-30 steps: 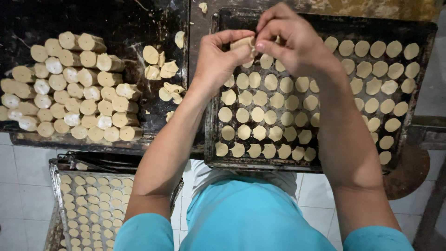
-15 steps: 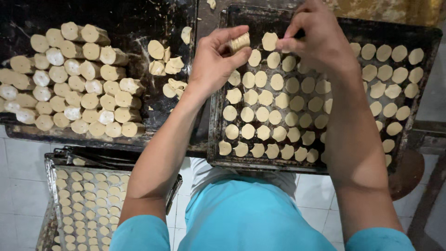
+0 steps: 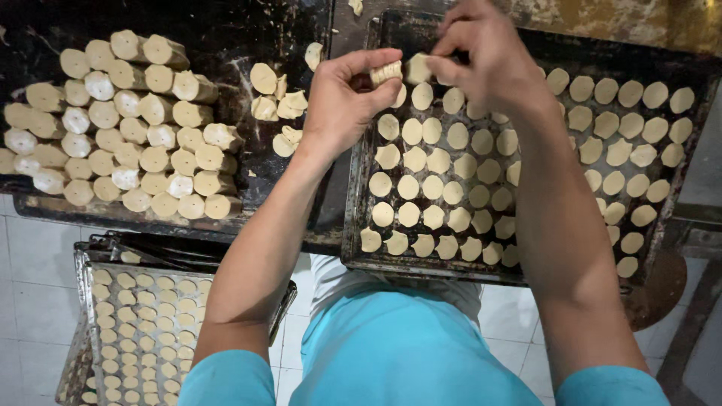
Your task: The person repeatedly picks up small cylindrical stacks of dough from a tray and separates them into individual round pieces, placing them onto a second tray. The process is continuous and repetitive, focusing on organizing the dough pieces.
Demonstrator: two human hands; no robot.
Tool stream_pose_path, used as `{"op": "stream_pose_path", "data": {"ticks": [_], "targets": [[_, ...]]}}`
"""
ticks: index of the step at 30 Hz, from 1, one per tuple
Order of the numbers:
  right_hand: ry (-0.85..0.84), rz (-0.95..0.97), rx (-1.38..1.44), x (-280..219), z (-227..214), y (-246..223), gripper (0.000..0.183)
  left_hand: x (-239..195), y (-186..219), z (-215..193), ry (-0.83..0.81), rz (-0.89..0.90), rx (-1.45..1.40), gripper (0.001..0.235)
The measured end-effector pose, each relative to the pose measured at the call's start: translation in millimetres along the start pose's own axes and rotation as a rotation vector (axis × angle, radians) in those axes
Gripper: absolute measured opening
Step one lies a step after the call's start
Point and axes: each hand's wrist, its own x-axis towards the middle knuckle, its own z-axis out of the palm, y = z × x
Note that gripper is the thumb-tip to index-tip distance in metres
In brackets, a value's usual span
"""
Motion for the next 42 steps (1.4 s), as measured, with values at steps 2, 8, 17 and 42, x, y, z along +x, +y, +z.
{"op": "stream_pose_path", "data": {"ticks": [2, 8, 17, 42], "targets": [[-0.023, 0.103, 0.134, 0.8, 2.5, -4.4, 0.025, -0.5, 0.0, -4.8, 0.011, 0.042, 0.002, 0.035], [-0.099, 0.041, 0.289, 19.5, 7.3, -15.2, 0.023, -3.2, 5.9, -12.8, 0.055, -0.009, 0.113, 0.033], [-0.074, 0.024, 0.056, 23.2, 16.9, -7.1, 0.023, 1.5, 4.6, -21.6, 0.026, 0.086, 0.035, 0.032], [0.077, 0.193, 0.388, 3.5, 3.9, 14.2, 0.014, 42.8, 4.4, 3.8, -0.073, 0.088, 0.059, 0.031]]}}
